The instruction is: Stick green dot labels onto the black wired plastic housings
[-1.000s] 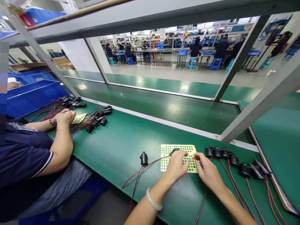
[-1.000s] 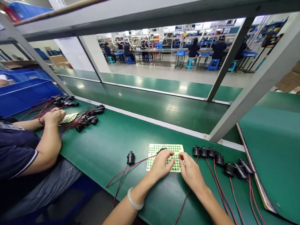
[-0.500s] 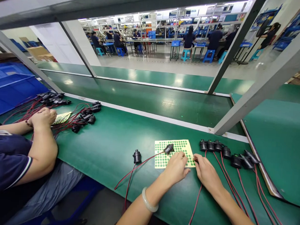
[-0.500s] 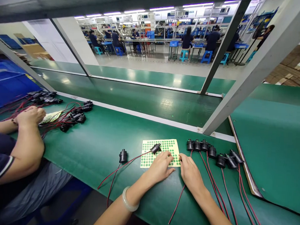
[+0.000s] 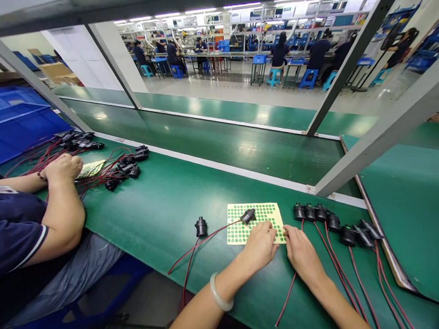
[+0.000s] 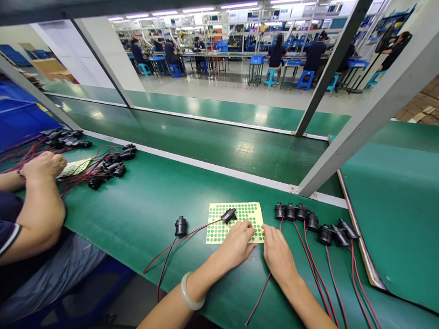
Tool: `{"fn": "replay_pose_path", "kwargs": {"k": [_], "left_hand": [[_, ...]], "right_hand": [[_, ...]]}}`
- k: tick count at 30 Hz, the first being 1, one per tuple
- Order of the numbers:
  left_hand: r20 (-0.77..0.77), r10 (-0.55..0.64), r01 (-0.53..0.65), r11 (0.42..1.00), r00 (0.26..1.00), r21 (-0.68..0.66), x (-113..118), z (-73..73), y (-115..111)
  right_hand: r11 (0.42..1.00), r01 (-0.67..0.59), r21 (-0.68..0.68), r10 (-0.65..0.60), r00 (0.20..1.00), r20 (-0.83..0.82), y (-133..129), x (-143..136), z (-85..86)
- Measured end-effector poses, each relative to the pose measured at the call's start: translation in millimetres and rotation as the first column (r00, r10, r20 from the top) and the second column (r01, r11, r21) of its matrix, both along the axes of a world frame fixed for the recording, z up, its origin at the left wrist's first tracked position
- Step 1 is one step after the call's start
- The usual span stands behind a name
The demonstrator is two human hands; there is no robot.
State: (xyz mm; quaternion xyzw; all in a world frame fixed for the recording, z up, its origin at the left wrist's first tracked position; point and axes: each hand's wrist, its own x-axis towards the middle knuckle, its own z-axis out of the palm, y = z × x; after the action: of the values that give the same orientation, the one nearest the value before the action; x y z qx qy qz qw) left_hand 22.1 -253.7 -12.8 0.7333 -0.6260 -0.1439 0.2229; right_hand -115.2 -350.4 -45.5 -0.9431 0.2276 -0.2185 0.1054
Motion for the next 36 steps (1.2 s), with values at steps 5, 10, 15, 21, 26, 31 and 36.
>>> {"fn": "replay_pose_path", "kwargs": {"k": [5,10,15,21,26,31,36], "left_hand": [[0.028,0.012,-0.013,0.999,1.000,0.038,-4,4.1,0],[0.052,0.024,-0.026,0.998,0.998,0.056,-7,4.6,-1],[0.086,0.021,-0.026,0.998,0.996,0.058,-8,3.5,-1],[0.122,0.027,-0.035,0.997,0.992,0.064,-9,2.6,-1],[0.128,0.032,-0.040,0.997,0.991,0.061,-10,3.2,-1],[0.129,0.034,-0.042,0.998,0.991,0.055,-10,2.1,-1],[0.134,0.066,-0.073,0.996,0.989,0.042,-13,-0.9,-2]], "right_hand": [[1.000,-0.008,-0.002,0.008,1.000,-0.012,-2,2,-1.6],[1.000,-0.018,-0.001,0.018,1.000,-0.016,-1,3,-1.4],[1.000,-0.014,-0.013,0.014,1.000,0.008,0,1,-2.1],[0.999,-0.002,-0.042,0.003,1.000,0.024,3,-4,-1.6],[0.998,-0.001,-0.064,0.001,1.000,0.006,4,-7,-1.1],[0.998,0.011,-0.067,-0.011,1.000,-0.009,1,-7,-2.2],[0.999,-0.017,-0.046,0.015,0.999,-0.036,-3,-6,-1.1]]}}
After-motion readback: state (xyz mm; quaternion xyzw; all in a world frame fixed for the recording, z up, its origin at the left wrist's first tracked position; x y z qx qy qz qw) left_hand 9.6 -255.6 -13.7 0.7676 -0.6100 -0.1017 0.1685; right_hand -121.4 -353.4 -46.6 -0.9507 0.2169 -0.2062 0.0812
